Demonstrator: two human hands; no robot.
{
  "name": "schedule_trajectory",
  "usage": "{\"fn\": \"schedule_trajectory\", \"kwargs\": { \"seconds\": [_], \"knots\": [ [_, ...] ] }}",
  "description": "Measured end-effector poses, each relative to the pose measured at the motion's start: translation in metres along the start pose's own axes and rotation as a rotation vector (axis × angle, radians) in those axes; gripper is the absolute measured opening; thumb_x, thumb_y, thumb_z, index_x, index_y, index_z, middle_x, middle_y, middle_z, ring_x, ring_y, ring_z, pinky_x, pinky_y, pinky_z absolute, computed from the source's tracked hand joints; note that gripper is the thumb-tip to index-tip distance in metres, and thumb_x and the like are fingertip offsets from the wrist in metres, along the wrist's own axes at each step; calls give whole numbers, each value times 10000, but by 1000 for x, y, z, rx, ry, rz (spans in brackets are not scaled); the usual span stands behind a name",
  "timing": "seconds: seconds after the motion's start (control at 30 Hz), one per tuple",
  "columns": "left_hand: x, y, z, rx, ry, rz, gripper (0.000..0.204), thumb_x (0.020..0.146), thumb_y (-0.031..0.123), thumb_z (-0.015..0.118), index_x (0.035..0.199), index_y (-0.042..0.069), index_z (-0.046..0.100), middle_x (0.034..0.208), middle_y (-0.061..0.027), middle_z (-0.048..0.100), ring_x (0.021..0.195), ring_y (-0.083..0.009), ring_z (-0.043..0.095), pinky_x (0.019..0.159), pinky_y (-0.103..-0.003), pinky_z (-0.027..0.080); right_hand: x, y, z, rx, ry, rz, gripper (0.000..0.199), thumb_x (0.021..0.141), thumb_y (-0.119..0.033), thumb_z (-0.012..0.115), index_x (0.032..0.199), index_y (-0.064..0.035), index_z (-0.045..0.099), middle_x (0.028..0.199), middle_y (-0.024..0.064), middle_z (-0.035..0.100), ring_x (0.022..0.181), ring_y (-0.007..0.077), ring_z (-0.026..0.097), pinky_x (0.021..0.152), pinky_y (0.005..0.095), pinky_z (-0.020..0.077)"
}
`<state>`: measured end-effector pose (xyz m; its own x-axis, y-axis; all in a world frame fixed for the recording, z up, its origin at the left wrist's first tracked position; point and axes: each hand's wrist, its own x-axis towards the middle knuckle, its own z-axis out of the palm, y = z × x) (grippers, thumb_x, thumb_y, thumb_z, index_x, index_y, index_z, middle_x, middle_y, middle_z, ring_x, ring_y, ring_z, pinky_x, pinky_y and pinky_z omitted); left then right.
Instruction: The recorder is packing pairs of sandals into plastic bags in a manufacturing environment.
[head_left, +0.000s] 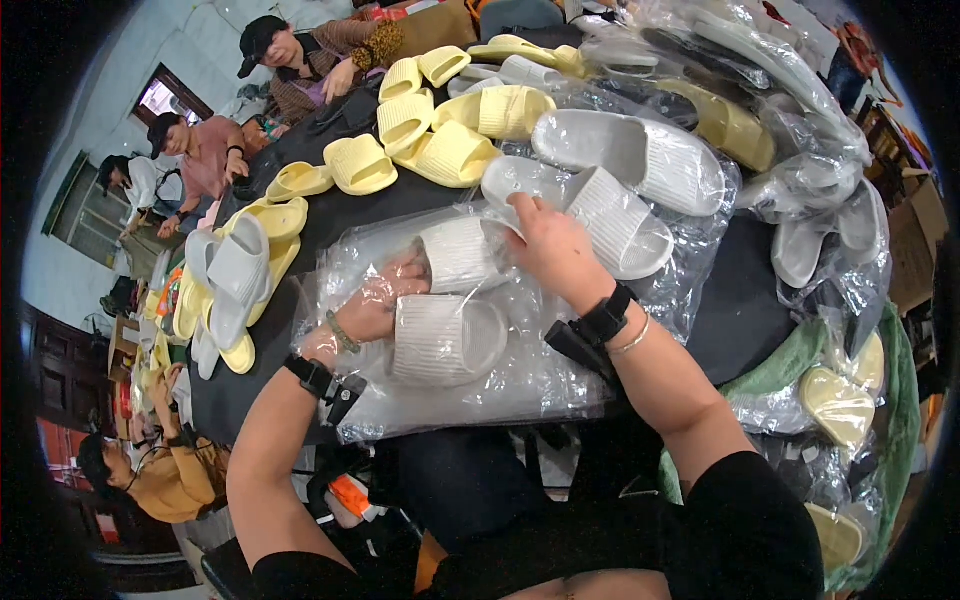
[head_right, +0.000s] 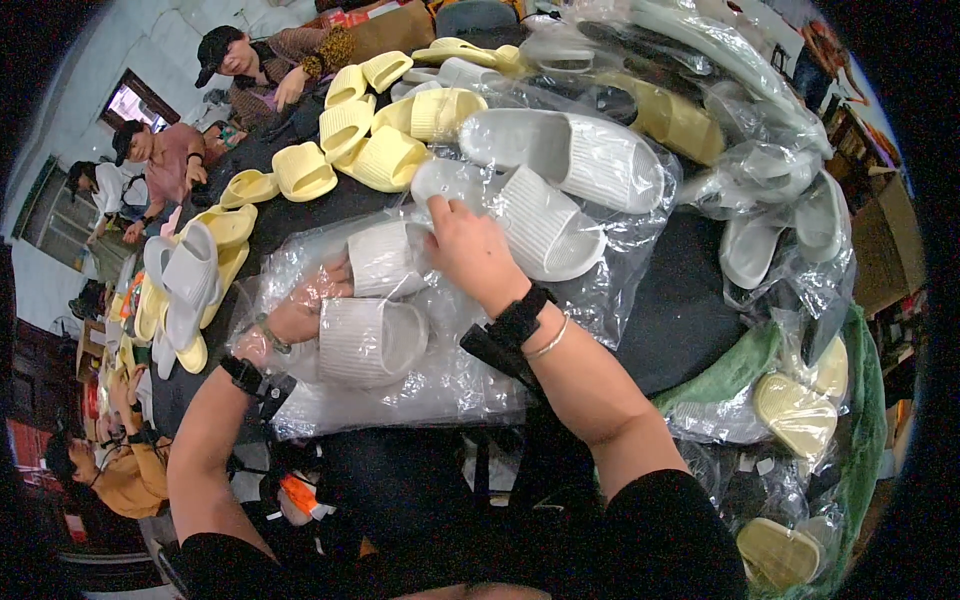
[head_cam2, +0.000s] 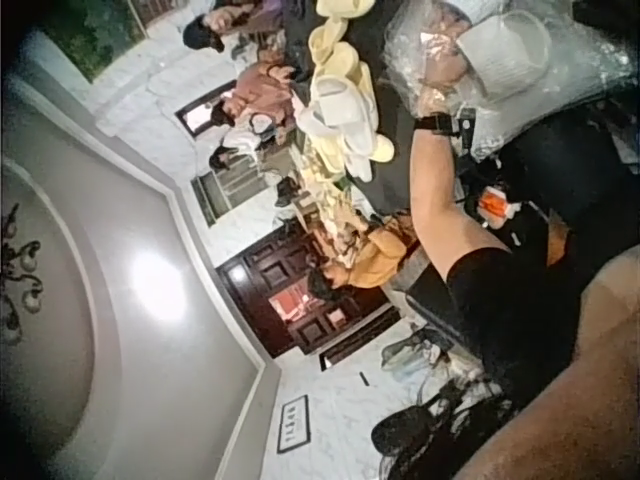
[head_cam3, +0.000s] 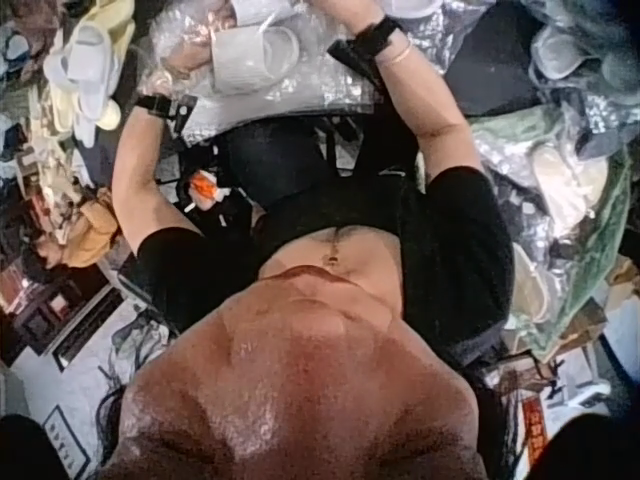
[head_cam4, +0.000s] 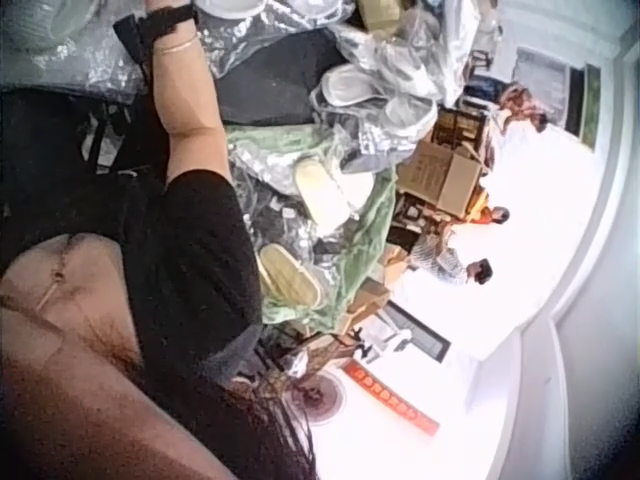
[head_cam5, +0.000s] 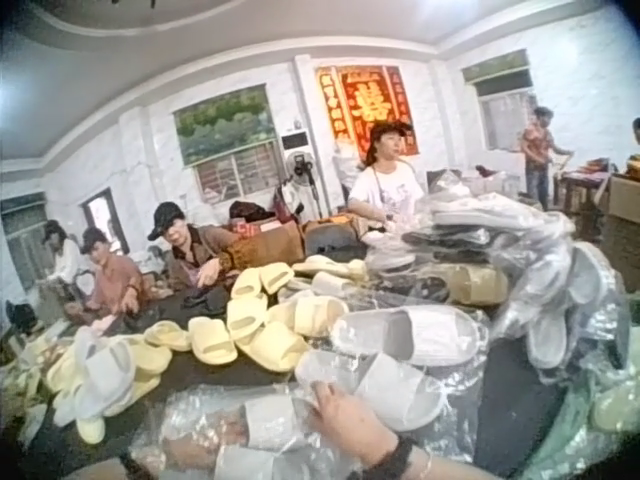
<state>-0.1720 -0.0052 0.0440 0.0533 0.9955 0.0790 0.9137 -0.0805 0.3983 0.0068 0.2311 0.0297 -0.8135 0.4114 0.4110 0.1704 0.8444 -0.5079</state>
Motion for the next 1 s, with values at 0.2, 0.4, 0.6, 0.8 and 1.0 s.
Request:
{"fn": "schedule_trajectory", "kwargs": {
  "seconds": [0.2, 0.4, 0.6, 0.8, 1.0],
  "knots": [
    [-6, -5, 3, -38, 153, 24, 180, 777, 138, 706, 929, 50, 668, 1159, -144, 602, 1271, -381, 471, 1090, -477, 353, -16, -22, -35, 49, -280, -329, 1192, 559, -388, 896, 1506, -91, 235, 1481, 221, 372, 1352, 408, 389, 1045, 488, 403],
    [-23, -5, -22, -45, 24, -117, 303, 769, 182, 712, 1047, 61, 721, 1410, -162, 515, 1331, -362, 433, 1106, -470, 329, -22, -1, -5, -87, -663, -279, 1497, 421, -424, 941, 1547, -75, 19, 1590, 255, 91, 1468, 427, 121, 1191, 470, 180],
    [-73, -5, -51, 81, -70, -211, 343, 824, 241, 659, 1131, 90, 693, 1401, -117, 534, 1356, -360, 403, 1163, -452, 246, -21, 6, -7, -57, -731, -252, 1529, 422, -459, 935, 1548, -80, -27, 1590, 272, 20, 1483, 404, 44, 1201, 460, 132],
    [-155, -6, -74, 175, 40, -478, 292, 805, 175, 669, 1073, 72, 719, 1307, -138, 610, 1338, -356, 439, 1116, -418, 332, -19, -3, -10, -19, -721, -269, 1458, 466, -499, 908, 1549, -66, 33, 1589, 270, 43, 1486, 397, 28, 1195, 506, 115],
    [-205, 6, -106, 335, 196, -598, 264, 799, 178, 678, 1042, 82, 715, 1212, -186, 636, 1264, -415, 495, 1088, -456, 373, -22, -11, -15, 31, -696, -466, 1395, 476, -509, 899, 1528, -13, 131, 1590, 242, 117, 1479, 410, 66, 1198, 495, 132]
  ]
}}
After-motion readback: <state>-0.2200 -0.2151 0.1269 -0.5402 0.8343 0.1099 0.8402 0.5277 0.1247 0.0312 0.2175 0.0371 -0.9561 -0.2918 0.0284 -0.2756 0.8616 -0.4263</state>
